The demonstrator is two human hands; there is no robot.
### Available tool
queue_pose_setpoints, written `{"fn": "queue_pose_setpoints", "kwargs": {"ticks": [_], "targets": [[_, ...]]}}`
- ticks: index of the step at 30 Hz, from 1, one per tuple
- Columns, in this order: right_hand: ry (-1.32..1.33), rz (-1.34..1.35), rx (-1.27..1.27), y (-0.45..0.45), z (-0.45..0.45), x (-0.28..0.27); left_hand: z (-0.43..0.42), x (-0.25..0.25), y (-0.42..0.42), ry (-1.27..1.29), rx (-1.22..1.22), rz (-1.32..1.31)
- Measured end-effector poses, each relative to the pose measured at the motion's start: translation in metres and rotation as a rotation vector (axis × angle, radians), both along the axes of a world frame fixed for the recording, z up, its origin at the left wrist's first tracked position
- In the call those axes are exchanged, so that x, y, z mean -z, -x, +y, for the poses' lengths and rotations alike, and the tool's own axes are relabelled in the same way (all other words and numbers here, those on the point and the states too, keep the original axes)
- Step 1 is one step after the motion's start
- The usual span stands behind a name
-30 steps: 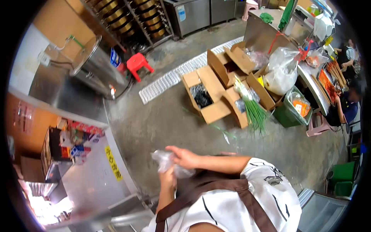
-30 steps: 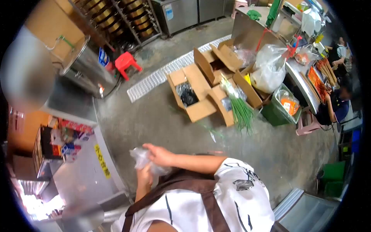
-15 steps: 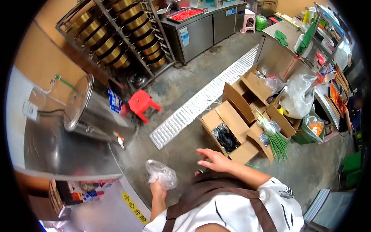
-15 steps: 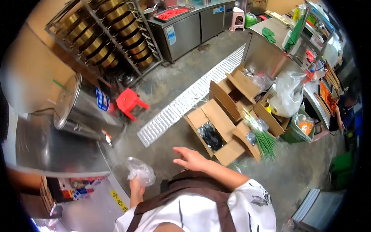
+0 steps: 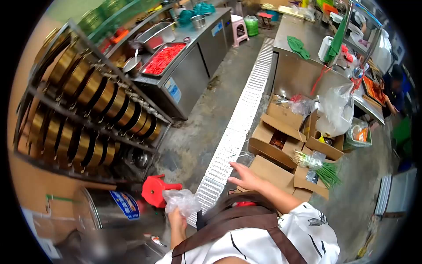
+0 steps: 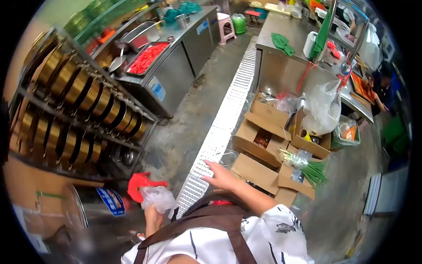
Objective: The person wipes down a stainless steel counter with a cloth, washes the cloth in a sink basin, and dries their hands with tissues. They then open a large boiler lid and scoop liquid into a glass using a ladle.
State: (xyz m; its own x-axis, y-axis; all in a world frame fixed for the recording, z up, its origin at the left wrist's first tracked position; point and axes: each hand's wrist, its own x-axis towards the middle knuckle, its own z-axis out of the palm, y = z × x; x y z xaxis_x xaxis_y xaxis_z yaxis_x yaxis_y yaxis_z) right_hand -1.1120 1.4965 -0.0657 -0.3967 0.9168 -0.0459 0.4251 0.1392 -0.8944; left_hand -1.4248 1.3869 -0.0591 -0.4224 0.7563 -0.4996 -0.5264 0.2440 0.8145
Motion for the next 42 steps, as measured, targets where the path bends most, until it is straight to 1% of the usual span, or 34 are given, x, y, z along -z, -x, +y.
{"fn": "queue_pose_setpoints", "kwargs": {"ticks": [1,3,5,8,9,11,12,13,14,15,16,17,18,19,21,22,24,25,27,28,29,30,31,32,34,35,36,37,38,39,41,42], "targets": [[-0.064,0.022,0.001,0.013,0.028,-0.02,0.027,-0.006,0.012,-0.005,0.037,0.07],[-0.259,0.048,-0.025,0.038,0.079,-0.036,0.075,-0.017,0.038,-0.014,0.06,0.148],[-0.298,0.072,-0.018,0.05,0.133,-0.04,0.129,-0.021,0.056,-0.007,0.119,0.072],[-0.476,0.04,0.057,0.05,0.214,-0.039,0.209,-0.004,0.085,0.04,0.242,0.063],[-0.496,0.002,0.122,0.044,0.239,-0.041,0.242,0.004,0.093,0.055,0.272,0.075],[-0.483,-0.014,0.255,0.021,0.283,-0.054,0.32,0.015,0.102,0.129,0.363,0.014],[-0.402,-0.021,0.358,0.008,0.298,-0.062,0.363,0.009,0.097,0.175,0.402,0.006],[-0.296,-0.037,0.494,-0.005,0.311,-0.058,0.405,0.003,0.089,0.222,0.432,-0.004],[-0.282,-0.043,0.579,-0.021,0.326,-0.06,0.446,-0.001,0.082,0.161,0.503,-0.023],[-0.371,-0.146,0.674,-0.038,0.337,-0.036,0.486,-0.004,0.076,0.101,0.576,-0.039],[-0.327,-0.145,0.742,-0.047,0.341,-0.046,0.525,-0.001,0.07,0.065,0.699,-0.114],[-0.227,-0.145,0.799,-0.055,0.343,-0.064,0.566,0.001,0.058,0.018,0.822,-0.202],[-0.17,-0.177,0.863,-0.063,0.347,-0.065,0.595,-0.03,0.022,0.072,0.838,-0.185],[-0.114,-0.1,0.914,-0.069,0.352,-0.063,0.617,-0.06,-0.021,0.131,0.847,-0.169],[0.05,0.107,0.988,-0.069,0.374,-0.071,0.666,-0.06,-0.068,0.063,1.015,-0.216],[0.079,0.117,0.985,-0.062,0.388,-0.074,0.686,-0.056,-0.093,0.047,1.103,-0.171],[0.085,0.422,0.878,-0.05,0.436,-0.083,0.714,-0.047,-0.154,0.006,1.27,-0.057],[0.074,0.499,0.871,-0.045,0.464,-0.085,0.723,-0.046,-0.184,-0.009,1.336,0.018],[-0.133,0.296,0.782,-0.05,0.521,-0.077,0.741,-0.035,-0.238,-0.298,1.429,0.023],[-0.235,0.034,0.76,-0.059,0.549,-0.077,0.758,-0.051,-0.25,-0.091,1.453,0.049],[-0.171,0.06,0.718,-0.075,0.574,-0.071,0.781,-0.068,-0.269,0.098,1.476,0.066],[-0.089,0.153,0.691,-0.094,0.597,-0.063,0.803,-0.051,-0.277,-0.09,1.381,-0.098],[0.008,0.257,0.683,-0.111,0.615,-0.057,0.829,-0.043,-0.278,-0.045,1.343,-0.122],[0.006,0.27,0.726,-0.131,0.634,-0.059,0.851,-0.058,-0.28,0.004,1.271,-0.067],[-0.165,-0.028,0.766,-0.179,0.659,-0.064,0.904,-0.037,-0.263,0.011,1.179,-0.005],[-0.311,-0.172,0.845,-0.212,0.672,-0.06,0.924,-0.044,-0.258,-0.024,1.101,0.039],[-0.411,-0.384,0.943,-0.253,0.682,-0.057,0.942,-0.048,-0.255,-0.037,1.04,0.082],[-0.414,-0.641,1.09,-0.291,0.693,-0.05,0.966,-0.04,-0.242,0.012,1.042,0.088],[-0.368,-0.827,1.2,-0.339,0.701,-0.031,0.986,-0.037,-0.234,0.088,0.982,0.072],[-0.249,-0.991,1.271,-0.379,0.708,-0.026,1.007,-0.021,-0.225,0.098,0.977,0.01],[0.033,-1.094,1.358,-0.44,0.723,-0.016,1.048,-0.005,-0.225,0.224,0.952,-0.074],[0.058,-1.026,1.396,-0.458,0.732,-0.01,1.069,0.004,-0.237,0.226,1.007,-0.065]]}}
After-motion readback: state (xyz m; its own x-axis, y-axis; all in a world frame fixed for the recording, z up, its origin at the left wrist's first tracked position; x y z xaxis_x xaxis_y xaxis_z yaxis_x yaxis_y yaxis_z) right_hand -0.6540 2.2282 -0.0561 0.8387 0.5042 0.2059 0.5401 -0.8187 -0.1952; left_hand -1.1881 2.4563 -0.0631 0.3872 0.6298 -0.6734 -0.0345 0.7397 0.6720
